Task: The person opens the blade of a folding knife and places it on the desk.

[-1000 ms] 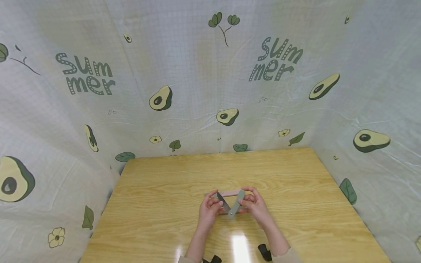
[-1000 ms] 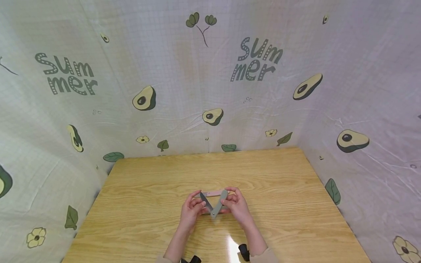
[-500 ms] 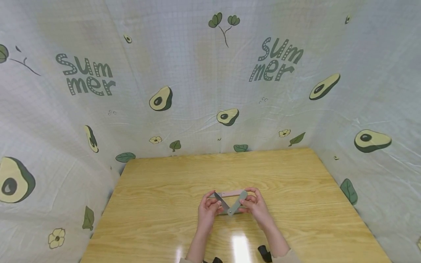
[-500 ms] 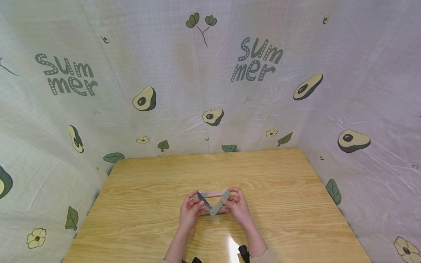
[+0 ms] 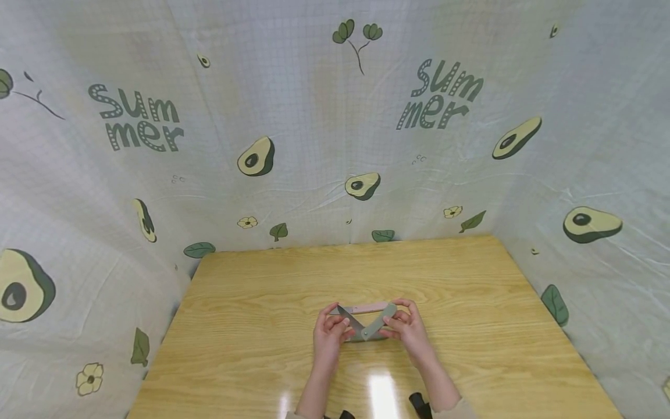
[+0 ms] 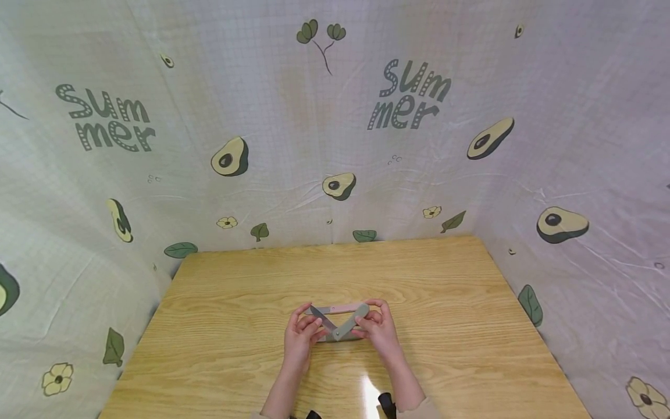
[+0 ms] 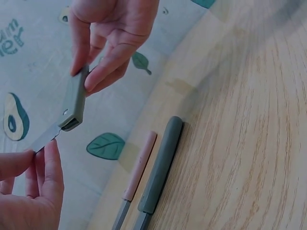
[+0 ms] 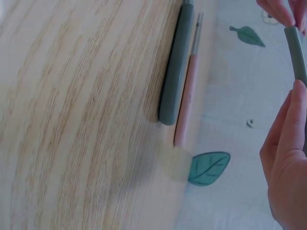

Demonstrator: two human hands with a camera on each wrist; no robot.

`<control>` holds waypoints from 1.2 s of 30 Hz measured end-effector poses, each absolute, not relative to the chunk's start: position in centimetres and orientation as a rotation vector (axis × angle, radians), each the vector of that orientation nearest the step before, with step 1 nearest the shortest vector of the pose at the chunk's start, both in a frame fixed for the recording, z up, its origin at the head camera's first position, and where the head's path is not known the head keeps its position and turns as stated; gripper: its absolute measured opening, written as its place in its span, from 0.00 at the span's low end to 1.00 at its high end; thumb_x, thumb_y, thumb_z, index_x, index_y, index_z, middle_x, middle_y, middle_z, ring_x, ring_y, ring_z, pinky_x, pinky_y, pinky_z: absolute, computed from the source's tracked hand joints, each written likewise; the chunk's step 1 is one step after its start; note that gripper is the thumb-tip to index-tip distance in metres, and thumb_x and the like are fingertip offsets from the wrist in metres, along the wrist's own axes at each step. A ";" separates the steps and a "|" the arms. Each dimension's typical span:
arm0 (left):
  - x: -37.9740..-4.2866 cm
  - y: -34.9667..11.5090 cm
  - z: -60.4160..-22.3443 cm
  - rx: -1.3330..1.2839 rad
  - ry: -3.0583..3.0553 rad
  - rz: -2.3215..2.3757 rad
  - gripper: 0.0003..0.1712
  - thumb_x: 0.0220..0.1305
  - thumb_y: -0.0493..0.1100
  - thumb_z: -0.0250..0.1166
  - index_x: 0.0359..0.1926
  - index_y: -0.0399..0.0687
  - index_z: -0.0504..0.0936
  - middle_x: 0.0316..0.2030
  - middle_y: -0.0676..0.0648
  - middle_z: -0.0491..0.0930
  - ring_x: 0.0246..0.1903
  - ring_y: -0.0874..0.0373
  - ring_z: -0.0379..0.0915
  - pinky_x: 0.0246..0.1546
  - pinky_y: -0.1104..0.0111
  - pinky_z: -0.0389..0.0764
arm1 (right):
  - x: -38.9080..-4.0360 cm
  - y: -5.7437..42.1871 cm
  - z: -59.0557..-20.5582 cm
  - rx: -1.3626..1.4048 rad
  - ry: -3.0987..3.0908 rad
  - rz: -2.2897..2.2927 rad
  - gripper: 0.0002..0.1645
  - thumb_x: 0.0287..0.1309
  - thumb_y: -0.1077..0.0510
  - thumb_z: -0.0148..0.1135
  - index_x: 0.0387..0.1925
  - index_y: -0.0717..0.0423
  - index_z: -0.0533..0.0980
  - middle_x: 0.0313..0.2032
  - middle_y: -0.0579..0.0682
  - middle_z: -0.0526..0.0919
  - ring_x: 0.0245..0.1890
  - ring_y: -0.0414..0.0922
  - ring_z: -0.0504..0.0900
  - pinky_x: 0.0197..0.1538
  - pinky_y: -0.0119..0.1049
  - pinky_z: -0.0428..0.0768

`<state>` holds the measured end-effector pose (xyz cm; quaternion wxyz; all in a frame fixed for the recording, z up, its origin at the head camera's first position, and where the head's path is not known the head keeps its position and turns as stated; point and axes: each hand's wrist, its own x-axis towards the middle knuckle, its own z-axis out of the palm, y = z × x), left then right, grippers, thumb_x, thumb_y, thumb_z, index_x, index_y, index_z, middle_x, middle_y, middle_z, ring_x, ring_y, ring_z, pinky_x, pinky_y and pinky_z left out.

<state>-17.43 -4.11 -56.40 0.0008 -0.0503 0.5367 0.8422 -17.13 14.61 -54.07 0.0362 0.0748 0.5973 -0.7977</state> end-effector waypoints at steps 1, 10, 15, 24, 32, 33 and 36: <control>-17.4 -4.1 -56.3 -0.158 1.680 2.649 0.26 0.62 0.26 0.60 0.60 0.39 0.69 0.31 0.52 0.74 0.34 0.59 0.77 0.38 0.67 0.87 | -17.1 14.6 -54.1 0.232 1.833 -2.458 0.27 0.59 0.76 0.54 0.58 0.62 0.59 0.33 0.52 0.76 0.35 0.45 0.82 0.42 0.41 0.88; -17.4 -4.0 -56.1 -0.186 1.646 2.693 0.25 0.62 0.25 0.60 0.59 0.41 0.67 0.31 0.51 0.73 0.34 0.59 0.77 0.39 0.65 0.87 | -17.0 14.5 -54.2 0.252 1.825 -2.500 0.25 0.64 0.71 0.55 0.58 0.58 0.58 0.36 0.54 0.76 0.38 0.46 0.83 0.46 0.43 0.87; -17.5 -3.8 -56.3 -0.173 1.622 2.742 0.24 0.62 0.25 0.59 0.57 0.43 0.66 0.32 0.51 0.72 0.34 0.59 0.78 0.40 0.64 0.88 | -16.9 14.3 -54.4 0.279 1.816 -2.540 0.26 0.63 0.72 0.54 0.58 0.57 0.57 0.37 0.52 0.76 0.39 0.44 0.82 0.48 0.43 0.86; -17.4 -3.5 -56.2 -0.189 1.636 2.794 0.23 0.64 0.25 0.57 0.57 0.40 0.63 0.34 0.49 0.74 0.34 0.60 0.79 0.40 0.64 0.87 | -16.8 13.9 -54.2 0.344 1.786 -2.575 0.26 0.65 0.72 0.52 0.59 0.57 0.55 0.39 0.52 0.76 0.40 0.43 0.81 0.49 0.42 0.86; -17.3 -3.2 -56.0 -0.225 1.582 2.865 0.24 0.62 0.23 0.57 0.55 0.37 0.61 0.35 0.46 0.74 0.36 0.58 0.78 0.44 0.58 0.86 | -16.7 13.5 -54.1 0.380 1.741 -2.607 0.28 0.66 0.71 0.52 0.61 0.59 0.52 0.40 0.51 0.75 0.40 0.42 0.82 0.51 0.39 0.85; -17.3 -3.2 -56.1 -0.222 1.574 2.874 0.23 0.62 0.23 0.57 0.55 0.39 0.62 0.36 0.46 0.74 0.37 0.58 0.78 0.44 0.58 0.86 | -16.6 13.5 -54.1 0.381 1.736 -2.614 0.28 0.67 0.71 0.52 0.62 0.59 0.51 0.39 0.51 0.75 0.40 0.42 0.82 0.51 0.39 0.85; -17.3 -3.1 -56.2 -0.207 1.559 2.894 0.22 0.62 0.23 0.56 0.53 0.43 0.62 0.37 0.46 0.74 0.38 0.58 0.78 0.45 0.58 0.86 | -16.5 13.4 -54.2 0.387 1.721 -2.638 0.27 0.67 0.71 0.51 0.60 0.59 0.52 0.40 0.51 0.75 0.40 0.42 0.82 0.51 0.39 0.84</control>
